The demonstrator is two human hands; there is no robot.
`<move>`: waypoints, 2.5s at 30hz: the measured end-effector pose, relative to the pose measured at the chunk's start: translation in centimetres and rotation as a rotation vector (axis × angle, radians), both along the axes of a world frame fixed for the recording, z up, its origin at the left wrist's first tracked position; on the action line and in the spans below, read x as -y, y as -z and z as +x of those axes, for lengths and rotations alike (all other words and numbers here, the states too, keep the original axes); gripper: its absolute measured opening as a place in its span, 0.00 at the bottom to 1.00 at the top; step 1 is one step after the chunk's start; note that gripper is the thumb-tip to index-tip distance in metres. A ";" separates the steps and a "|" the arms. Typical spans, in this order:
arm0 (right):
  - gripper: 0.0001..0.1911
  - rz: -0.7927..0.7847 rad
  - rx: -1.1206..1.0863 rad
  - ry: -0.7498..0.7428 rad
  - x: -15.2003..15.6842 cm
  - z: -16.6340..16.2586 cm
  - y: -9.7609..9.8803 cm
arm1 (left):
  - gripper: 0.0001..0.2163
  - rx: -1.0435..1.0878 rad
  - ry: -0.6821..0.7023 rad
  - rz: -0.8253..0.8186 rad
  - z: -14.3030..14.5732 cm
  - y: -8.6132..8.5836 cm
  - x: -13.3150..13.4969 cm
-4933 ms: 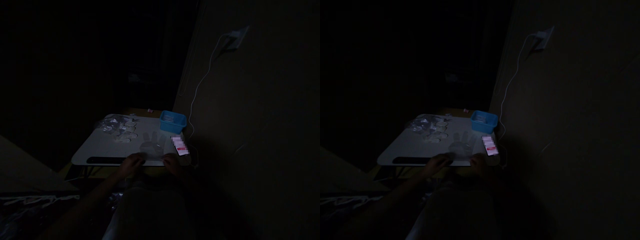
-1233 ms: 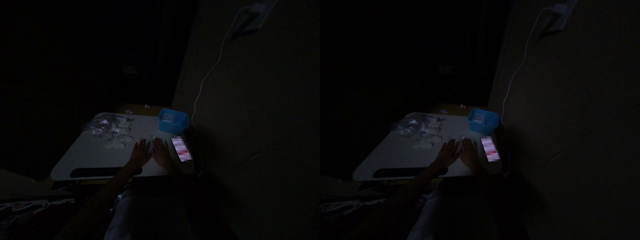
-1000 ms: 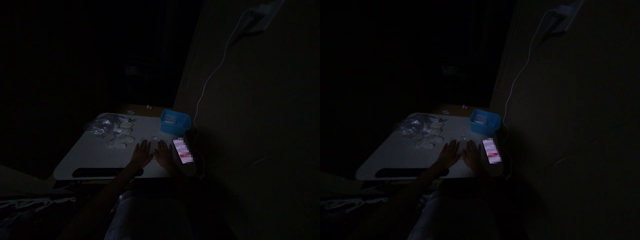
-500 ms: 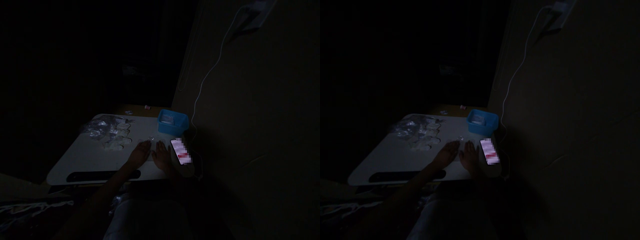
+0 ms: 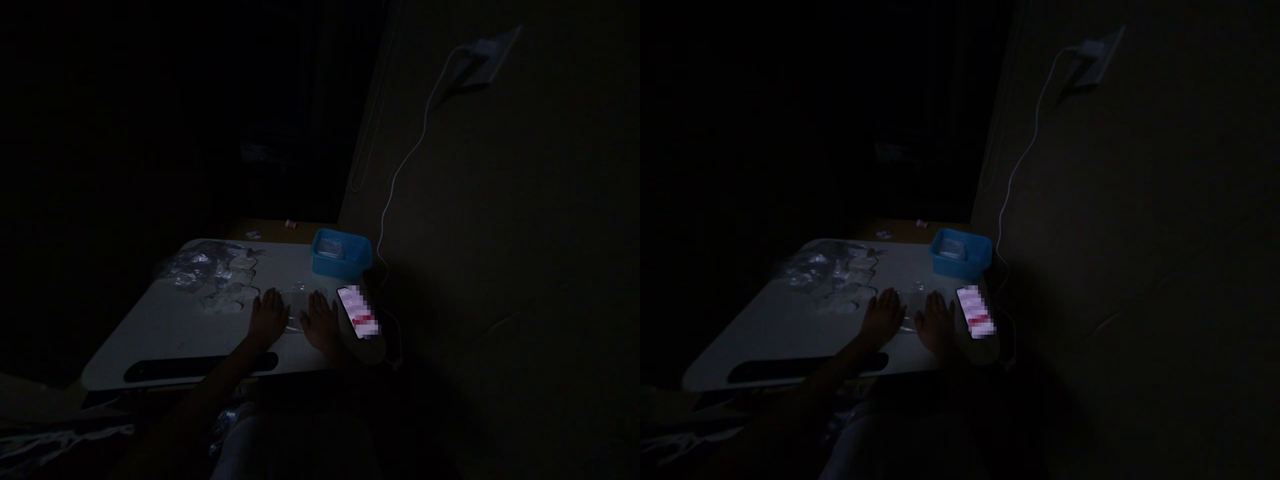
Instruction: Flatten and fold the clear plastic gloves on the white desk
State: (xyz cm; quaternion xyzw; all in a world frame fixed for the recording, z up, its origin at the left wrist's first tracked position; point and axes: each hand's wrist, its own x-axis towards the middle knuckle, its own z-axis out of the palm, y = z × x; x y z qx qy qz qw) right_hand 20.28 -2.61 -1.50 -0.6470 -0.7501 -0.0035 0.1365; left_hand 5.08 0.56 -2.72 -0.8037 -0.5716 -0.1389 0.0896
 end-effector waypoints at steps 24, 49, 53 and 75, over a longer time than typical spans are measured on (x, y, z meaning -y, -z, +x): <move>0.26 0.132 0.013 0.004 -0.3 0.1 1.2 | 0.23 0.050 0.255 -0.049 -0.8 -1.1 -3.6; 0.30 0.072 0.029 -0.098 0.1 0.6 0.2 | 0.25 0.007 0.129 -0.092 -0.4 0.5 0.9; 0.30 0.028 0.053 -0.032 -0.1 0.0 -0.5 | 0.26 0.005 0.100 -0.150 -0.5 -0.2 0.8; 0.28 0.027 0.034 -0.038 -0.3 0.6 0.0 | 0.24 -0.008 0.144 -0.117 0.0 0.0 0.6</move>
